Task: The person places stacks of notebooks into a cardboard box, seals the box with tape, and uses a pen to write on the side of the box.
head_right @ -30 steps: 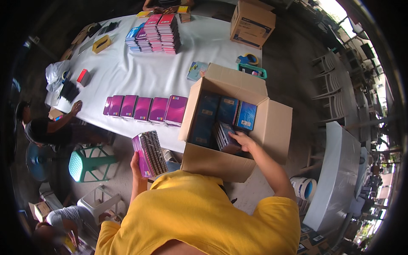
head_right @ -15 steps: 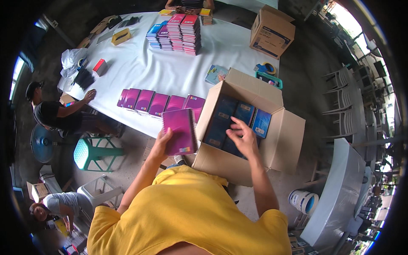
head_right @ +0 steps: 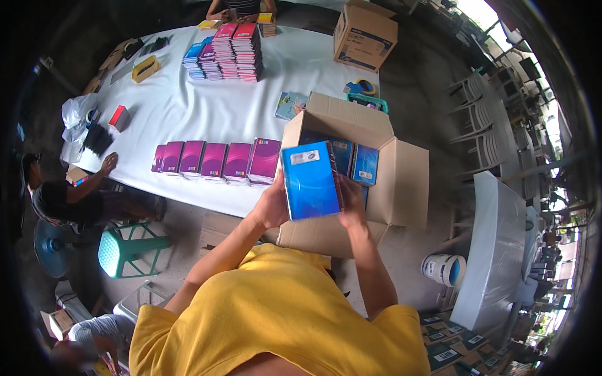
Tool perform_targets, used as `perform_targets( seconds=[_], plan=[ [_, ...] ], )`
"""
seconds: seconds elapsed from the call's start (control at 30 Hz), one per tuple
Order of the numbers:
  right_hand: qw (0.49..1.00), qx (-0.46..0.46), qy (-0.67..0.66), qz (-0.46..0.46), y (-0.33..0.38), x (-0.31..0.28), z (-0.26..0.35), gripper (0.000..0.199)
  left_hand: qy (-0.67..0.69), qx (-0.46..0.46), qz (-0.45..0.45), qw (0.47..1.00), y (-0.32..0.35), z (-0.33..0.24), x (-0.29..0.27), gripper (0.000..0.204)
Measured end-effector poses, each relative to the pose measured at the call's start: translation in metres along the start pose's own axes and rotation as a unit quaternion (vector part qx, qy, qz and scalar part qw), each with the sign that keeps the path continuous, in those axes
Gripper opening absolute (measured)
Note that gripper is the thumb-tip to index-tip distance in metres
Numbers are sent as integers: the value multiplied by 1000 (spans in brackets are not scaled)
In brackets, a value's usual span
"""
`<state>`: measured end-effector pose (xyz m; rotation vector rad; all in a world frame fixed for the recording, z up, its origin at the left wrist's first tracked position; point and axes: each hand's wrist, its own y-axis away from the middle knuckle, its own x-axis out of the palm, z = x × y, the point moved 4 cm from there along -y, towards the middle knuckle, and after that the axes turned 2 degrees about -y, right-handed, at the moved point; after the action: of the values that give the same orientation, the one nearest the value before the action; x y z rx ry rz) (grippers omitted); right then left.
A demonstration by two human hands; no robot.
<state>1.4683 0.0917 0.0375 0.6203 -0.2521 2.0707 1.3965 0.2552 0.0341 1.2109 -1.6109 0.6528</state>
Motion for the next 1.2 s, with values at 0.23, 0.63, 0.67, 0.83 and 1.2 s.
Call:
perform_targets(
  seconds=[0.23,0.63,0.67,0.83,1.2],
  plan=[
    [857,-125,499,-25,-4,31,51,101,-249,21,-12,968,-43,-6,15,66],
    [373,308,873,60,-7,-155,-1,101,-246,68,-205,945,20,-36,-43,59],
    [398,352,842,97,1,-153,-7,106,-207,87,-303,926,59,-47,-77,54],
    [427,410,798,111,-10,-164,-42,92,-136,157,-491,846,172,-35,-160,56],
    [190,493,845,82,-16,-198,-68,95,-68,211,-534,816,289,-70,-211,45]
  ],
)
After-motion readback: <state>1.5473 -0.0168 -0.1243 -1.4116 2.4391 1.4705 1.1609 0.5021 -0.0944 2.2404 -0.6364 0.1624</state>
